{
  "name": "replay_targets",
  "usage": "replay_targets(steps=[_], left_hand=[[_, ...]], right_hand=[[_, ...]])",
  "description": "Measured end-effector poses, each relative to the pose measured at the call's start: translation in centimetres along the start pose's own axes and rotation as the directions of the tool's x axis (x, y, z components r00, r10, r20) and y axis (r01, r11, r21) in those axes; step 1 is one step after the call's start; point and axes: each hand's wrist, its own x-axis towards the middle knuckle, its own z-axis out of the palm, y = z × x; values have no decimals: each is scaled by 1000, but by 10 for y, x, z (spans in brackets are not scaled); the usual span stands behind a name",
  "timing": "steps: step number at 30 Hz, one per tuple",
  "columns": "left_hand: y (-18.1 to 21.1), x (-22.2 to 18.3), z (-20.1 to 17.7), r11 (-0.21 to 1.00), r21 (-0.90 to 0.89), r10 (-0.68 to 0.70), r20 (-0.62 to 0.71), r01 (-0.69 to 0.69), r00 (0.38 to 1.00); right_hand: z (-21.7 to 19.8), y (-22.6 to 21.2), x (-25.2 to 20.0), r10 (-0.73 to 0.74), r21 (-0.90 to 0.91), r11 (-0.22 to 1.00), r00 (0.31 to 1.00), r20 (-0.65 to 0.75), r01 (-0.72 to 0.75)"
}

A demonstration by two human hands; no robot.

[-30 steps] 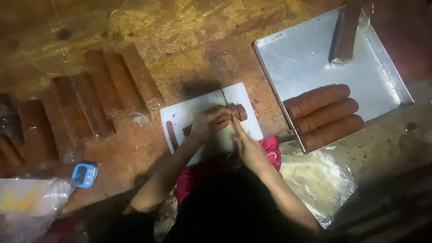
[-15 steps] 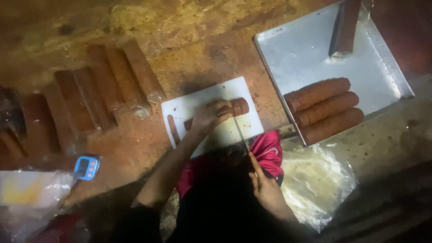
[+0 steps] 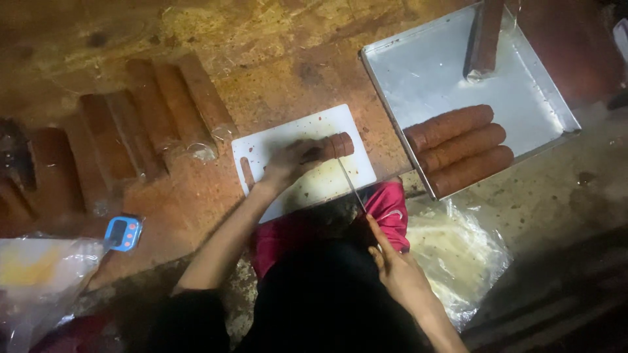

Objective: Cutting long cylindrical food items into smaller pieces and arranging them in a tray.

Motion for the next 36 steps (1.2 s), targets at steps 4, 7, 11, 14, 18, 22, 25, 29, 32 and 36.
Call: replay_targets(steps=[4,7,11,14,18,22,25,29,32,36], left_hand=[[-8,1,12,982,168,100,-98,-82,990],[-2,1,9,974,214,102,-92,-80,991],[-6,5,13,981,178,102,-133,-78,986],[-3,11,6,995,60,84,-111,-78,990],[-34,24,22,977,189,123,-103,-102,987],[-33,28,24,984,146,124,-131,-105,984],[-20,24,18,986,128,125,-132,-108,983],[-22,24,14,988,58,146,-106,-140,984],[-32,19,16,940,160,330,-208,-301,921],[-18,1,-6,981,-11,192,-28,-192,981]], right_hand=[[-2,-18,5,135,-47,990,988,79,-131],[8,-19,13,50,37,998,999,14,-50],[5,-28,19,28,29,999,999,28,-29],[6,-35,46,93,-5,996,989,116,-93],[11,-58,120,26,101,994,995,101,-36],[32,-62,167,-72,119,990,997,0,72],[35,-60,135,-64,164,984,998,-25,68],[66,-7,59,-69,278,958,997,-38,77],[36,-32,20,264,140,944,937,230,-300],[24,-20,2,237,140,953,950,205,-268]])
